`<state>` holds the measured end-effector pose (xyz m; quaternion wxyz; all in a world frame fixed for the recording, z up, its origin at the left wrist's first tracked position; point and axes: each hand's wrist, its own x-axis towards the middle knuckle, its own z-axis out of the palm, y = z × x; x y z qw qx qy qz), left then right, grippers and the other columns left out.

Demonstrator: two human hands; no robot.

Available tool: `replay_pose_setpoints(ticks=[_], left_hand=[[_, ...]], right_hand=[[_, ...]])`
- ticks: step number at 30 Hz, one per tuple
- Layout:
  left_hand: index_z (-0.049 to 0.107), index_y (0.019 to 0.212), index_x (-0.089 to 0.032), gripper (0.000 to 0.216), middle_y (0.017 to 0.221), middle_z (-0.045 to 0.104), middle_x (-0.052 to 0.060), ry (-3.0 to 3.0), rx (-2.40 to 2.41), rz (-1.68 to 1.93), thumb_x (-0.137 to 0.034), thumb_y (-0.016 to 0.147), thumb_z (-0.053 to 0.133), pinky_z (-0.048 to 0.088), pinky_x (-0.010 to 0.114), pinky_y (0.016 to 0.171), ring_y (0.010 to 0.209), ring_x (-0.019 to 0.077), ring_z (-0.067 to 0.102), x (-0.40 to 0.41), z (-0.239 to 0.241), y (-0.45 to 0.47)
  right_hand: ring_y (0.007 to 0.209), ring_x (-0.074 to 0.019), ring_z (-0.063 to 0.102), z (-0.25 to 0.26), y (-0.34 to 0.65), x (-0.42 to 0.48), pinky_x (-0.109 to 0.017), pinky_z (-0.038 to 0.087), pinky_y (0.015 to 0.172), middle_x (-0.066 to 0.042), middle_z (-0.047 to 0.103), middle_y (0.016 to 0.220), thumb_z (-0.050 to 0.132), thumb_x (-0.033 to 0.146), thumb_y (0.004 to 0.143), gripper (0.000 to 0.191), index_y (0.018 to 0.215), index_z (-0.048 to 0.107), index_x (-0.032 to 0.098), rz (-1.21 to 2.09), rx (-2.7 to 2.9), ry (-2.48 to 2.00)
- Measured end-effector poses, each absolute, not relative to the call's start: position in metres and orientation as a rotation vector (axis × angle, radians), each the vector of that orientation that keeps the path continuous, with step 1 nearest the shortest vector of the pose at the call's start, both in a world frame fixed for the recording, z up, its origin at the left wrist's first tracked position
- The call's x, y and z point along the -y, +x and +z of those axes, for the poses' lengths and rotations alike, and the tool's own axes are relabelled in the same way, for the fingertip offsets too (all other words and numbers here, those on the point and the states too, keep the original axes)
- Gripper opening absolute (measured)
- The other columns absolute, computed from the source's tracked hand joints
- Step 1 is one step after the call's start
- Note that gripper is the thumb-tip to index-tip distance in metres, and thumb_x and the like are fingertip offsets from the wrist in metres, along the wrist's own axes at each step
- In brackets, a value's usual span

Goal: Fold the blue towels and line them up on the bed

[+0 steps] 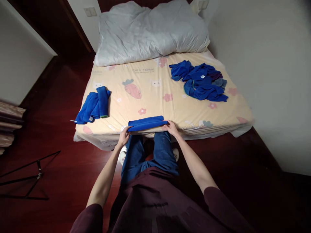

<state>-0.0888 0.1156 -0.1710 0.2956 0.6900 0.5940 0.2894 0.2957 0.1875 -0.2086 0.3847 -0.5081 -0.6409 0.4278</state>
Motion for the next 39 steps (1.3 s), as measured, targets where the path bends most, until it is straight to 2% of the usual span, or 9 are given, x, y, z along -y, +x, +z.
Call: replay_pose_setpoints(ticks=[5,7,16,27,39], left_hand=[[0.058,0.130,-0.018,0.042,0.121,0.067,0.011,1.632,-1.729,0.896,-0.040,0.096,0.049,0.053,0.035,0.092,0.097,0.0216,0.066,-0.117,-0.174,-0.089],[0.057,0.129,-0.017,0.042,0.115,0.069,0.011,1.596,-1.757,0.946,-0.043,0.097,0.047,0.053,0.034,0.089,0.092,0.0209,0.066,-0.121,-0.177,-0.088],[0.057,0.126,-0.016,0.040,0.099,0.069,0.010,1.575,-1.858,0.917,-0.043,0.099,0.045,0.052,0.035,0.086,0.093,0.0242,0.067,-0.137,-0.181,-0.090],[0.057,0.125,-0.016,0.038,0.103,0.071,0.013,1.538,-1.910,0.861,-0.040,0.097,0.049,0.053,0.035,0.084,0.089,0.0243,0.069,-0.143,-0.180,-0.092],[0.057,0.122,-0.016,0.034,0.101,0.072,0.013,1.561,-1.943,0.867,-0.038,0.098,0.048,0.054,0.035,0.082,0.087,0.0241,0.070,-0.143,-0.184,-0.089]], right_hand=[[0.093,-0.0247,0.067,-0.216,0.291,-0.191,-0.038,0.057,0.087,-0.010,0.071,0.100,0.059,0.049,0.083,0.036,0.101,0.063,0.018,1.060,1.508,-1.387],[0.090,-0.0241,0.066,-0.217,0.289,-0.194,-0.037,0.056,0.086,-0.009,0.070,0.095,0.057,0.055,0.084,0.037,0.095,0.061,0.020,1.025,1.499,-1.420],[0.095,-0.0249,0.067,-0.220,0.282,-0.204,-0.036,0.053,0.091,-0.010,0.070,0.095,0.051,0.058,0.089,0.039,0.094,0.060,0.021,0.962,1.506,-1.449],[0.099,-0.0238,0.071,-0.242,0.284,-0.214,-0.036,0.055,0.093,-0.012,0.074,0.104,0.055,0.060,0.087,0.046,0.104,0.065,0.019,0.916,1.495,-1.552],[0.099,-0.0262,0.072,-0.219,0.276,-0.209,-0.037,0.057,0.090,-0.011,0.076,0.098,0.059,0.056,0.090,0.040,0.098,0.069,0.018,0.881,1.481,-1.650]])
